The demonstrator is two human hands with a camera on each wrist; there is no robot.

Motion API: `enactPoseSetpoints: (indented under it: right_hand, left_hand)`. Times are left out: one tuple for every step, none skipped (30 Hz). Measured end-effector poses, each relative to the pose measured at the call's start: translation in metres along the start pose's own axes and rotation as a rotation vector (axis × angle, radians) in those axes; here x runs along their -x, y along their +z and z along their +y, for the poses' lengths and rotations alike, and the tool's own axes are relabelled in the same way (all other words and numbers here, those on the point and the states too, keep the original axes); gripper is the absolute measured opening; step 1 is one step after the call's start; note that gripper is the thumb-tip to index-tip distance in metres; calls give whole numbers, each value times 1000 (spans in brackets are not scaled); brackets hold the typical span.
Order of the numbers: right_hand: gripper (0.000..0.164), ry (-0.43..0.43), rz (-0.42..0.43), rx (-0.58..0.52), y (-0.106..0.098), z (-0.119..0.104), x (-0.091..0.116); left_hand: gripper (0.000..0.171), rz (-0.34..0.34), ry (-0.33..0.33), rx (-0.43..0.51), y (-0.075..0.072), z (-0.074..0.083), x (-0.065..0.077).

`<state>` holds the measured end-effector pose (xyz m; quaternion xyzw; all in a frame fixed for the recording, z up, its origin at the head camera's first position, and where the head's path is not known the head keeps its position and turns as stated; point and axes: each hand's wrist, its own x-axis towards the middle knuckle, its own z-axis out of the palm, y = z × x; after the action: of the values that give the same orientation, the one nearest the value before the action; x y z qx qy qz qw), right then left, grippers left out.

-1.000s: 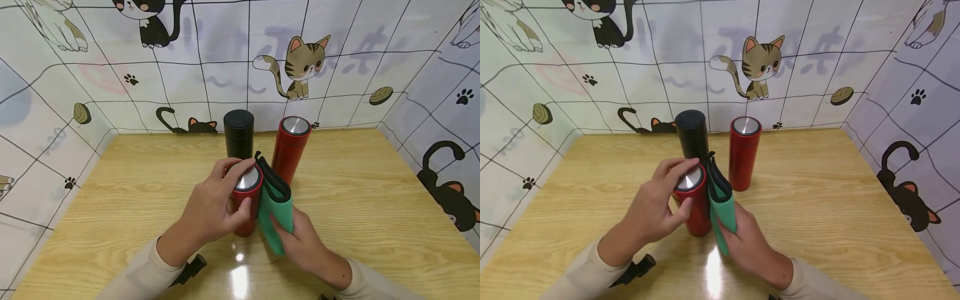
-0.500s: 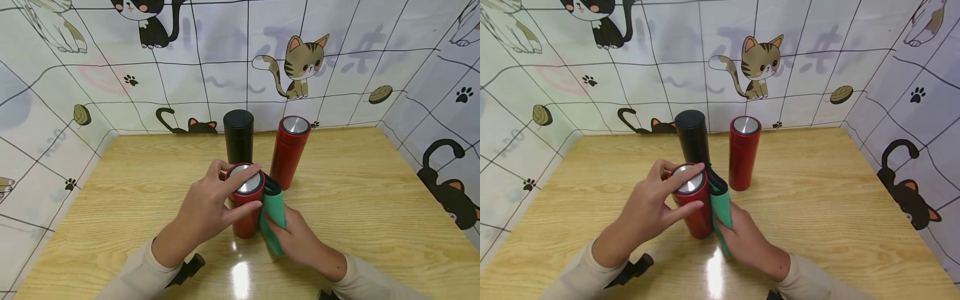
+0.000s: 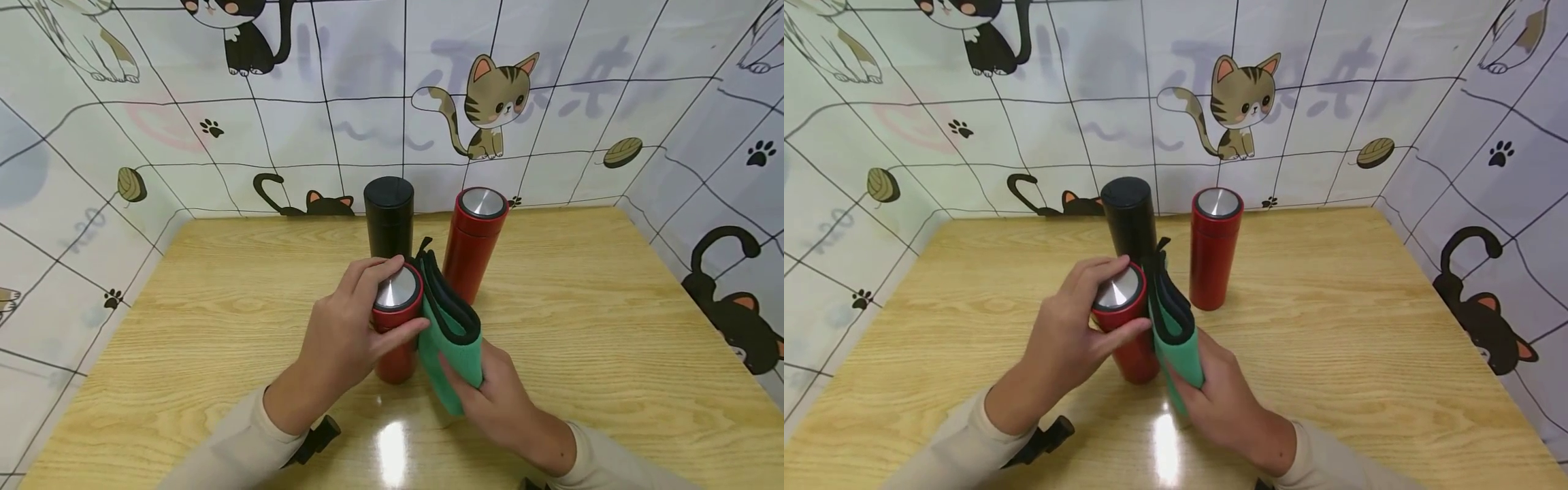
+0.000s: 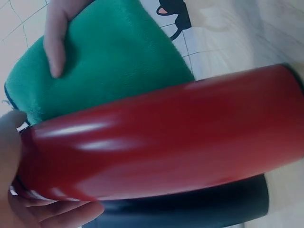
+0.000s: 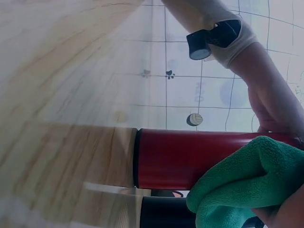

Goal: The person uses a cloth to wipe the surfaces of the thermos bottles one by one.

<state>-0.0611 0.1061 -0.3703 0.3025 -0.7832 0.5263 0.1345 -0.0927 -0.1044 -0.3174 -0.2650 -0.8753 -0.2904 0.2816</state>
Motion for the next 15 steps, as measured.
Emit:
enactPoseSetpoints:
  right_hand:
    - [48, 0, -3, 2, 0, 0, 0]
    - [47, 0, -5, 5, 0, 0, 0]
    - [47, -3, -6, 9, 1, 0, 0]
    - [47, 5, -10, 15, 1, 0, 0]
    - [46, 12, -16, 24, 1, 1, 0]
    - [45, 21, -23, 35, 1, 2, 0]
    - [43, 34, -35, 45, 2, 3, -1]
    - [40, 46, -47, 59, 2, 4, -1]
    - [36, 60, -61, 78, 2, 5, -1]
    - [32, 79, -80, 96, 3, 7, -2]
    - [27, 96, -99, 113, 3, 8, -3]
    - [23, 106, -116, 129, 3, 10, -3]
    - [20, 115, -132, 143, 4, 11, -4]
    - [18, 119, -146, 157, 4, 12, -4]
    - [17, 123, -158, 166, 4, 13, -5]
  left_hand:
    - [71, -4, 1, -9, -1, 1, 0]
    - [69, -11, 0, -23, -1, 1, 1]
    - [67, -20, -1, -33, -2, 2, 2]
    - [67, -30, 1, -39, -3, 3, 2]
    - [68, -42, 0, -44, -4, 4, 3]
    - [69, -54, -1, -47, -4, 5, 3]
    - [69, -66, -3, -53, -5, 6, 3]
    - [70, -77, -6, -62, -6, 6, 3]
    - [70, -85, -8, -68, -6, 7, 4]
    - [70, -94, -11, -76, -7, 8, 4]
    - [70, -104, -16, -83, -8, 9, 4]
    - [70, -111, -22, -92, -8, 9, 4]
    - [70, -119, -27, -102, -9, 9, 4]
    - [71, -127, -33, -110, -10, 10, 4]
    - [71, -136, -38, -115, -11, 10, 4]
